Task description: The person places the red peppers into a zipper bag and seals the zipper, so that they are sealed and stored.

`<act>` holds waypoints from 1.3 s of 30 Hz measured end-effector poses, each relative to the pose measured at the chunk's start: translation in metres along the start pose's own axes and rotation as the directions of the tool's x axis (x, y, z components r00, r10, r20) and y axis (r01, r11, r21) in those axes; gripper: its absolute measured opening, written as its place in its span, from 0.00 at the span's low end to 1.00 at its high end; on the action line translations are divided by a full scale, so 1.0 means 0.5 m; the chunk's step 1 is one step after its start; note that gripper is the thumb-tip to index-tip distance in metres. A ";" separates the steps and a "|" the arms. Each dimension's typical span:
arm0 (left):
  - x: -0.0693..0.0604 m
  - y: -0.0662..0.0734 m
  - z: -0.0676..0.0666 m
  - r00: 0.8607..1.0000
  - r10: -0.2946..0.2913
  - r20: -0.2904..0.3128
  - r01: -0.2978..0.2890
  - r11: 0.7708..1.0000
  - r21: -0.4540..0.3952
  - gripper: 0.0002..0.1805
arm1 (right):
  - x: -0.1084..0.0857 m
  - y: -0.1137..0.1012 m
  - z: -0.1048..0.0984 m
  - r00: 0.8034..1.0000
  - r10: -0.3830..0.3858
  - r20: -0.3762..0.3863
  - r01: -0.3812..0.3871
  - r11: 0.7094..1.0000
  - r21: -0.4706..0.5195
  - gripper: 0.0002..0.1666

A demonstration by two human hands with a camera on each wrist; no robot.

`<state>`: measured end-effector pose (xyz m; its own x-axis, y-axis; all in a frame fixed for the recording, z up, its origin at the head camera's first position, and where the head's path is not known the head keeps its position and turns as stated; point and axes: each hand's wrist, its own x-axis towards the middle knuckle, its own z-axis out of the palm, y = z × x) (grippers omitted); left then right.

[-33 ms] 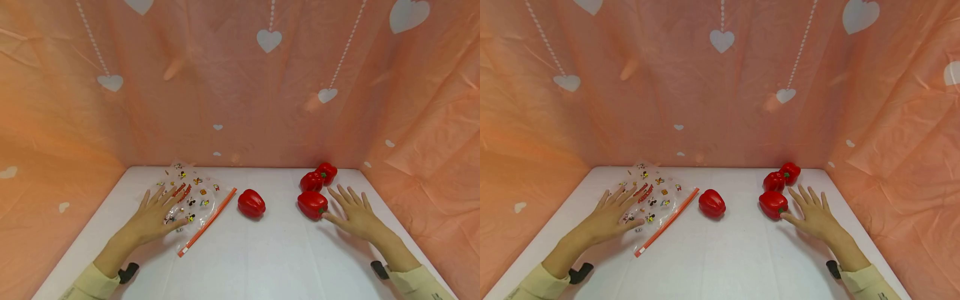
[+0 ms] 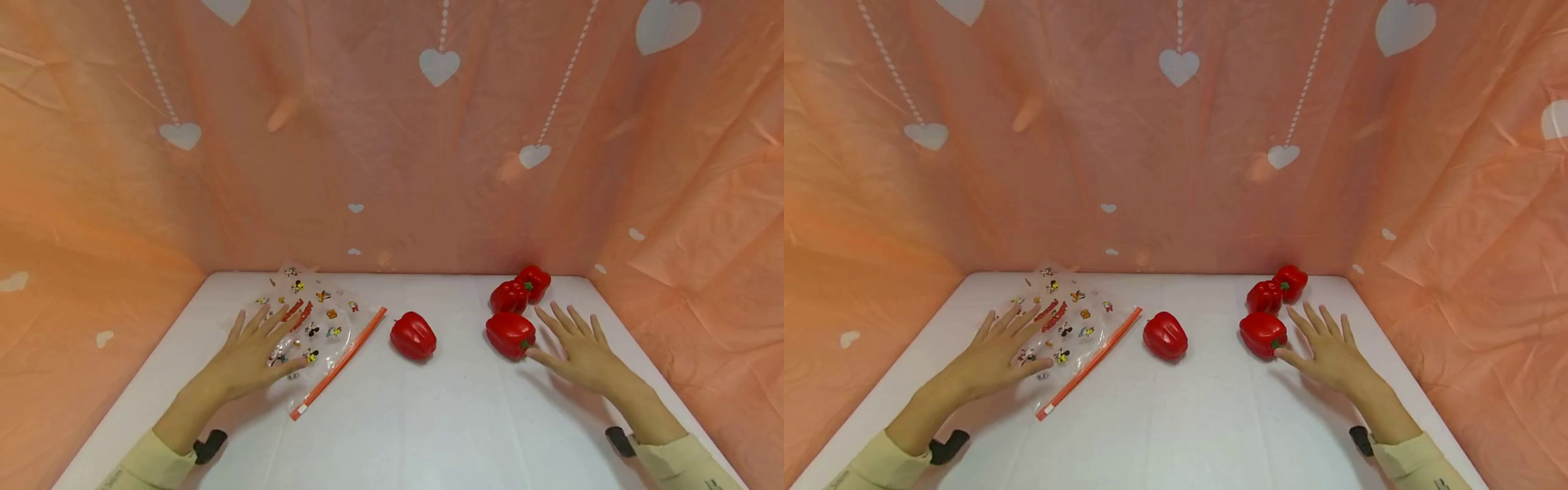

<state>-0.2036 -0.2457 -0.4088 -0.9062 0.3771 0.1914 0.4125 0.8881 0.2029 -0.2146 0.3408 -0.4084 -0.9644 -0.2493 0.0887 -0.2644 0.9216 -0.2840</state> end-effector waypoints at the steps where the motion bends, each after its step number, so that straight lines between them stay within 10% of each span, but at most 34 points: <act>1: 0.000 0.000 0.001 1.000 -0.001 0.000 0.001 1.000 0.002 0.50 | 0.000 0.000 0.000 1.000 0.001 -0.001 -0.001 1.000 0.001 0.57; 39: 0.057 0.076 0.039 0.999 0.037 0.039 -0.037 0.999 0.005 0.51 | 0.042 -0.134 0.035 0.988 -0.157 -0.006 0.157 0.986 0.058 0.58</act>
<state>-0.2154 -0.1959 -0.4146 -0.8932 0.4198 0.1609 0.4455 0.8748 0.1905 -0.2175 0.2687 -0.4042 -0.9108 -0.3892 0.1378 -0.4128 0.8523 -0.3211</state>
